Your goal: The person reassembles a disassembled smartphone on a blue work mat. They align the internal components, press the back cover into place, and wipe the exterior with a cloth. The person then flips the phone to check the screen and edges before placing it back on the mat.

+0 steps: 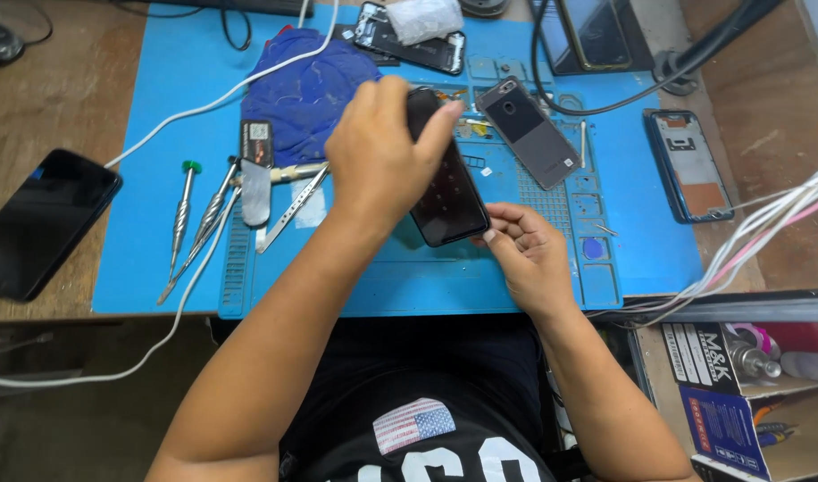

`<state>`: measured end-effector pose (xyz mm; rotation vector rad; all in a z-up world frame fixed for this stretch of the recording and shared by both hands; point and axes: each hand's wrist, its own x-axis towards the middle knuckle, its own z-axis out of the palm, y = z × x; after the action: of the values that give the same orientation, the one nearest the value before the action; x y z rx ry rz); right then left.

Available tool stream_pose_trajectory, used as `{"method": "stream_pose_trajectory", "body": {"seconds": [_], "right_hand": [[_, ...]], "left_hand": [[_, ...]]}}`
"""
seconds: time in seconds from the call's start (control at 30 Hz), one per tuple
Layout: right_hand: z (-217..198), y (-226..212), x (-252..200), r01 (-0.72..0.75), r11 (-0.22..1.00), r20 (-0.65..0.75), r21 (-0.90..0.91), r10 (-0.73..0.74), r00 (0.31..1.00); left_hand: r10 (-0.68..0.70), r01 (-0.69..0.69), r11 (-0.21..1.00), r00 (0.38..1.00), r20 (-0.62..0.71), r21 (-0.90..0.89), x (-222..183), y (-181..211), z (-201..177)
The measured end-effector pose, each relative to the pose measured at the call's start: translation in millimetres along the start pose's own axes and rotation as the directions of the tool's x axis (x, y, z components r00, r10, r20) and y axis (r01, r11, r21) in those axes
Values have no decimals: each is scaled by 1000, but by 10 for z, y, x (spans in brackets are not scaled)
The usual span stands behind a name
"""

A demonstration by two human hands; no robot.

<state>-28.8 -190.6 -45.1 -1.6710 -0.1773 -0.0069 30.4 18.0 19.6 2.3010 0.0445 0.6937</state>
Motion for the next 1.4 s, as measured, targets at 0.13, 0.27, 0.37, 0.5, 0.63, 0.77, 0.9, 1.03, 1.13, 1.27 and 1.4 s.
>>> {"method": "stream_pose_trajectory", "body": {"seconds": [0.13,0.27,0.37,0.5,0.63,0.77,0.9,1.03,1.13,1.27,1.4], "right_hand": [[29,-46,-30,-8,992,51,-129,15,999],[75,-171,-48,-55,988,56,-144,64,996],[59,-144,-30,-80,976,81,-201,98,992],[104,-176,-24,-96,962,93,-256,123,988],[134,-179,-22,-108,961,98,-256,137,986],[124,-186,-29,-98,966,118,-240,129,985],[110,-201,-27,-95,947,125,-306,139,982],[80,-188,3,-82,954,165,-287,134,977],[75,-241,38,-98,941,170,-325,160,972],[53,-312,106,21,913,189,-407,62,980],[21,-509,254,128,823,83,-554,-99,992]], "left_hand": [[122,-122,992,986,-112,-1,40,32,212],[227,-240,971,939,-257,-20,66,54,327],[295,-321,947,895,-336,-25,62,28,349],[360,-416,905,858,-368,-86,63,-35,344],[363,-434,891,855,-370,-131,66,-56,326],[398,-466,874,849,-348,-136,69,-36,321],[429,-500,855,833,-350,-142,58,-21,322],[444,-512,847,829,-340,-144,49,-9,348],[472,-535,834,818,-328,-136,47,17,351],[499,-559,814,811,-305,-156,30,56,340],[569,-617,772,777,-269,-151,17,92,330]]}}
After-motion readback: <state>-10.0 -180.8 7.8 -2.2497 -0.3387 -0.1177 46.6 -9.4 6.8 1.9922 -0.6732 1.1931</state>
